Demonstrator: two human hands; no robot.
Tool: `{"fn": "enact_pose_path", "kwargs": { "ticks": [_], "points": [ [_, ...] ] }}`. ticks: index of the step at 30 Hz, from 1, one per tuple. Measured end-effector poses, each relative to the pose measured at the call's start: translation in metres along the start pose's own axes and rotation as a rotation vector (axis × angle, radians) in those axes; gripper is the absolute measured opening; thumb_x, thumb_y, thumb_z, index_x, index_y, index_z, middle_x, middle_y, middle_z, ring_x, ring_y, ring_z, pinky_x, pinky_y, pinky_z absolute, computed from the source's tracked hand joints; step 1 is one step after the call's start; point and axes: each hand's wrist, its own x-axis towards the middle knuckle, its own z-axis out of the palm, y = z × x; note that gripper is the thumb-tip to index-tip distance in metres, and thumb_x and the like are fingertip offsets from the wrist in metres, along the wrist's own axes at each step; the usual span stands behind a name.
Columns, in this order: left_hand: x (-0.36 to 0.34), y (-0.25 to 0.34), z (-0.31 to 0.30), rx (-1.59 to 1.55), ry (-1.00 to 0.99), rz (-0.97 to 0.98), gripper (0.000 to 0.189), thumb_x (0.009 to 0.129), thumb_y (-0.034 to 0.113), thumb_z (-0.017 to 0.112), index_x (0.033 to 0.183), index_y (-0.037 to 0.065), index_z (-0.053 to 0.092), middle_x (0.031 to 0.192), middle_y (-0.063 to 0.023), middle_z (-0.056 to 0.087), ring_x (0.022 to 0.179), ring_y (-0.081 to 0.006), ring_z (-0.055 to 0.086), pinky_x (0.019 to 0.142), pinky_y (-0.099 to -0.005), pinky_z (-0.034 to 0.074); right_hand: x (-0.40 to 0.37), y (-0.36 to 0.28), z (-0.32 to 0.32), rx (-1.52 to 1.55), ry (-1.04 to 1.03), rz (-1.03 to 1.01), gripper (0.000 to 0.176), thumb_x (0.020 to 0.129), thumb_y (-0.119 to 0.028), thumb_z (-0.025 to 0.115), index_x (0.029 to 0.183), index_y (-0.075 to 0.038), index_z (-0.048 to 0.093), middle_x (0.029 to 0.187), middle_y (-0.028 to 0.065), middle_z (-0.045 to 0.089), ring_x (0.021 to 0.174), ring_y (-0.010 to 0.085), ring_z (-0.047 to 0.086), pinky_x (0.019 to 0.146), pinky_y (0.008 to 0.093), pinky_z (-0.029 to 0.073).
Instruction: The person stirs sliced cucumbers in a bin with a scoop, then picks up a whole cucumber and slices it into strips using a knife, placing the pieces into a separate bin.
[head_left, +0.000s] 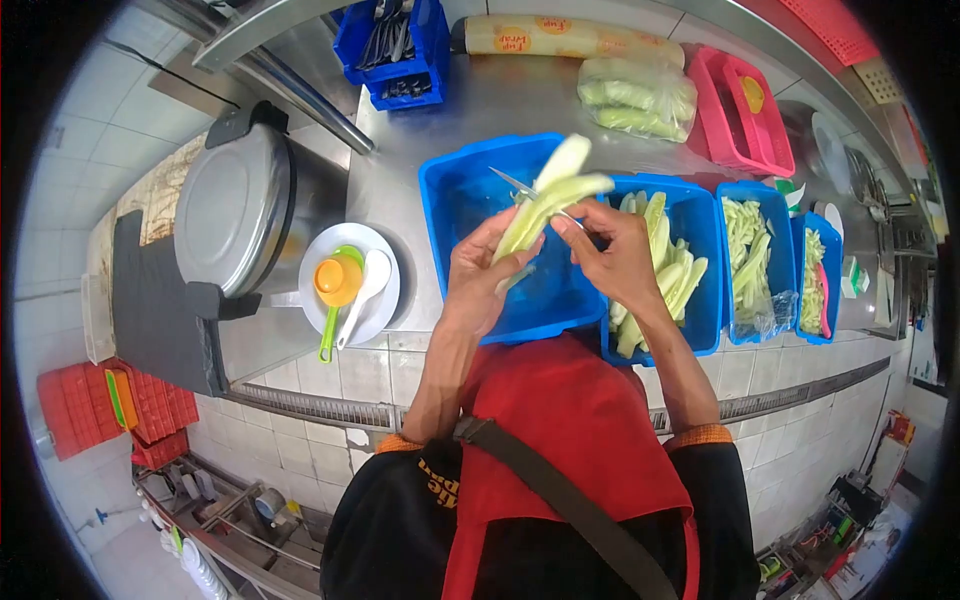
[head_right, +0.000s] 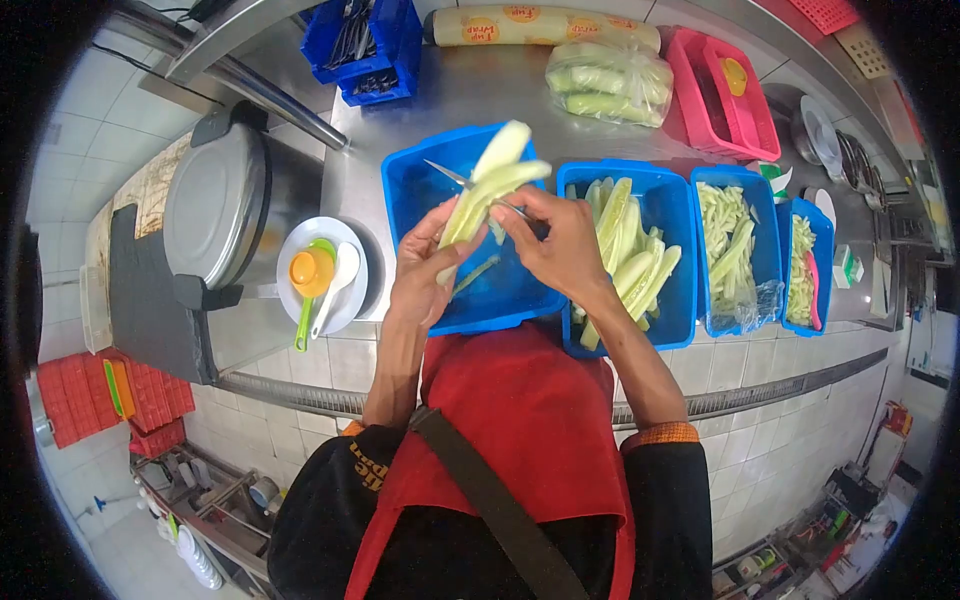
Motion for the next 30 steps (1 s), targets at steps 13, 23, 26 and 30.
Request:
{"fn": "enact_pose_path", "kwargs": {
  "ticks": [13, 23, 26, 30],
  "points": [
    [0.01, 0.019, 0.01, -0.387, 0.122, -0.086, 0.08, 0.091, 0.058, 0.035, 0.134, -0.009, 0.049, 0.129, -0.0198, 0.059, 0.119, -0.028, 0.055, 0.105, -0.038, 0.039, -0.008, -0.011, 0.015, -0.222, -0.004, -0.104, 0.016, 0.089, -0.018, 0.069, 0.092, -0.003, 0.071, 0.074, 0.0176, 0.065, 0.058, 0.0343, 0.062, 0.054, 0.0383, 0.047],
    [0.025, 0.009, 0.017, -0.171, 0.335, -0.076, 0.07, 0.103, 0.055, 0.034, 0.123, -0.009, 0.055, 0.119, -0.0224, 0.063, 0.112, -0.0291, 0.062, 0.1, -0.0413, 0.048, 0.001, -0.014, 0.012, -0.26, 0.02, -0.133, 0.016, 0.09, -0.018, 0.069, 0.092, -0.002, 0.07, 0.072, 0.018, 0.064, 0.056, 0.0316, 0.063, 0.052, 0.037, 0.046],
    [0.023, 0.009, 0.018, -0.126, 0.402, -0.047, 0.066, 0.104, 0.051, 0.037, 0.12, -0.01, 0.056, 0.117, -0.0216, 0.063, 0.109, -0.0271, 0.064, 0.096, -0.0395, 0.053, 0.006, -0.018, 0.013, -0.26, 0.063, -0.095, 0.015, 0.09, -0.018, 0.069, 0.092, -0.002, 0.07, 0.07, 0.018, 0.064, 0.055, 0.03, 0.063, 0.051, 0.0365, 0.046],
    [0.022, 0.011, 0.019, -0.084, 0.417, -0.023, 0.064, 0.102, 0.05, 0.043, 0.118, -0.011, 0.058, 0.115, -0.0204, 0.065, 0.103, -0.0251, 0.066, 0.091, -0.0381, 0.056, 0.012, -0.013, 0.019, -0.303, 0.148, -0.133, 0.015, 0.09, -0.017, 0.068, 0.092, -0.003, 0.07, 0.068, 0.0178, 0.063, 0.052, 0.0298, 0.061, 0.049, 0.0362, 0.045]
  ]
}}
